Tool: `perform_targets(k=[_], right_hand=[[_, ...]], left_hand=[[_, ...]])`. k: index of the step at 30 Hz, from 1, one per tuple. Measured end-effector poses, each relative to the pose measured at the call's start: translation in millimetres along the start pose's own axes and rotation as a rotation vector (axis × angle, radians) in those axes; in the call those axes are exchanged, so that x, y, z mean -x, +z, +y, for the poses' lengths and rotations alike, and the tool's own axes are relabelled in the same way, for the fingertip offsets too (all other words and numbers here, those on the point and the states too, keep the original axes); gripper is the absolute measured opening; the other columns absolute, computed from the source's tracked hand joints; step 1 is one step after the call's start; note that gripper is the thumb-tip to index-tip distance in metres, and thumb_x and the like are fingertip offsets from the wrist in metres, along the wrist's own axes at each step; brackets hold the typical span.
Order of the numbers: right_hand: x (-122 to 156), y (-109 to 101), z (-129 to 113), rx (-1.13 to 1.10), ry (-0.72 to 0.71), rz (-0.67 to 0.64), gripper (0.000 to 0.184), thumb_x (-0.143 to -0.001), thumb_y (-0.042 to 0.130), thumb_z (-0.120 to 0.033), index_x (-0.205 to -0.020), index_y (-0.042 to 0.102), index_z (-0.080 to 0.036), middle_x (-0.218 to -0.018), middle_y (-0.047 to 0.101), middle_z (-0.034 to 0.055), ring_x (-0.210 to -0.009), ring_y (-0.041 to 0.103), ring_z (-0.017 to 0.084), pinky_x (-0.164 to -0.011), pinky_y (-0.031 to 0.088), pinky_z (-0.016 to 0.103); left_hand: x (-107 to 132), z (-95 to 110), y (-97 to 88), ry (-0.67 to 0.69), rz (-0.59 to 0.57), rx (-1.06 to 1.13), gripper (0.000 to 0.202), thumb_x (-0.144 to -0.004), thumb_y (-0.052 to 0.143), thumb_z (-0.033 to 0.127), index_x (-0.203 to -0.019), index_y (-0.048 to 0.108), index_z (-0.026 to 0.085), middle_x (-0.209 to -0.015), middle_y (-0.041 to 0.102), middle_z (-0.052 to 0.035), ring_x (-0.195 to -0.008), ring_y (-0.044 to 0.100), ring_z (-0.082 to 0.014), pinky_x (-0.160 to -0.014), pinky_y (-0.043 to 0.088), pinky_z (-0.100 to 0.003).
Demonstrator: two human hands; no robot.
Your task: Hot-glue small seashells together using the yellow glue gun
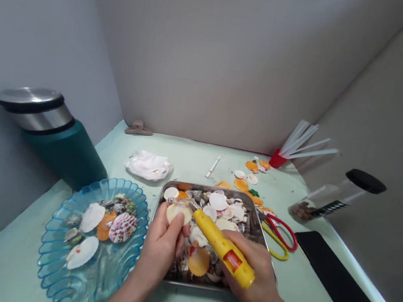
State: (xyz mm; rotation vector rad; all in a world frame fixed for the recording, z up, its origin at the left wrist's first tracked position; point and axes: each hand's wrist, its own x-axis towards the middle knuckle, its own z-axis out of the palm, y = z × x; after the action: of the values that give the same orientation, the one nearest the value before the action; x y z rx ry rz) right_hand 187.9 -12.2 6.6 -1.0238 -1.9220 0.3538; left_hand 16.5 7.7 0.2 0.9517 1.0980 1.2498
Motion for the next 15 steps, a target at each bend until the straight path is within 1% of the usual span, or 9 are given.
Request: perform_targets(k=[3, 9, 10, 13, 15], right_hand=[[0, 1, 1, -0.001, 0.001, -0.009, 0.014, -0.081, 0.054, -0.020, -0.094, 0.060, -0.020, -0.078, 0.071, 0.0020, -0.060, 0.065, 0.014, -0.055, 0.049, 0.018], [7, 0, 6, 0.048, -0.007, -0.030, 0.017, -0.081, 0.054, -0.016, -0.096, 0.059, -0.022, -0.083, 0.071, 0.0022, -0.068, 0.068, 0.016, -0.058, 0.051, 0.019], [9, 0, 8, 0.048, -0.007, -0.009, 0.018, -0.081, 0.054, -0.017, -0.098, 0.059, -0.022, -0.082, 0.071, 0.0022, -0.066, 0.068, 0.016, -0.058, 0.051, 0.019], [14, 0, 15, 0.058, 0.040, 0.019, 0.021, -0.081, 0.057, -0.019, -0.101, 0.058, -0.021, -0.085, 0.070, 0.0031, -0.065, 0.067, 0.017, -0.059, 0.052, 0.021], [17, 1, 19, 0.053, 0.109, -0.003, 0.018, -0.082, 0.057, -0.023, -0.100, 0.059, -0.021, -0.080, 0.068, 0.0021, -0.060, 0.065, 0.016, -0.053, 0.051, 0.021]], left_hand=[[0, 0, -0.4, -0.004, 0.005, 0.012, 0.017, -0.086, 0.048, 0.034, -0.086, 0.038, 0.020, -0.055, 0.049, 0.0100, -0.034, 0.030, -0.0004, -0.038, 0.025, -0.015], [-1, 0, -0.9, -0.009, -0.007, 0.032, 0.014, -0.086, 0.046, 0.031, -0.088, 0.037, 0.020, -0.057, 0.050, 0.0090, -0.032, 0.031, -0.0012, -0.035, 0.022, -0.015], [-2, 0, -0.9, -0.014, -0.004, 0.036, 0.013, -0.086, 0.045, 0.030, -0.089, 0.037, 0.020, -0.056, 0.050, 0.0094, -0.032, 0.031, -0.0015, -0.035, 0.022, -0.015], [-5, 0, -1.8, -0.014, 0.025, 0.035, 0.009, -0.085, 0.043, 0.025, -0.091, 0.038, 0.021, -0.056, 0.050, 0.0095, -0.031, 0.031, -0.0024, -0.034, 0.022, -0.015], [-5, 1, -3.5, 0.016, 0.070, 0.006, 0.011, -0.084, 0.042, 0.023, -0.094, 0.039, 0.020, -0.059, 0.055, 0.0079, -0.032, 0.033, -0.0032, -0.034, 0.025, -0.016]])
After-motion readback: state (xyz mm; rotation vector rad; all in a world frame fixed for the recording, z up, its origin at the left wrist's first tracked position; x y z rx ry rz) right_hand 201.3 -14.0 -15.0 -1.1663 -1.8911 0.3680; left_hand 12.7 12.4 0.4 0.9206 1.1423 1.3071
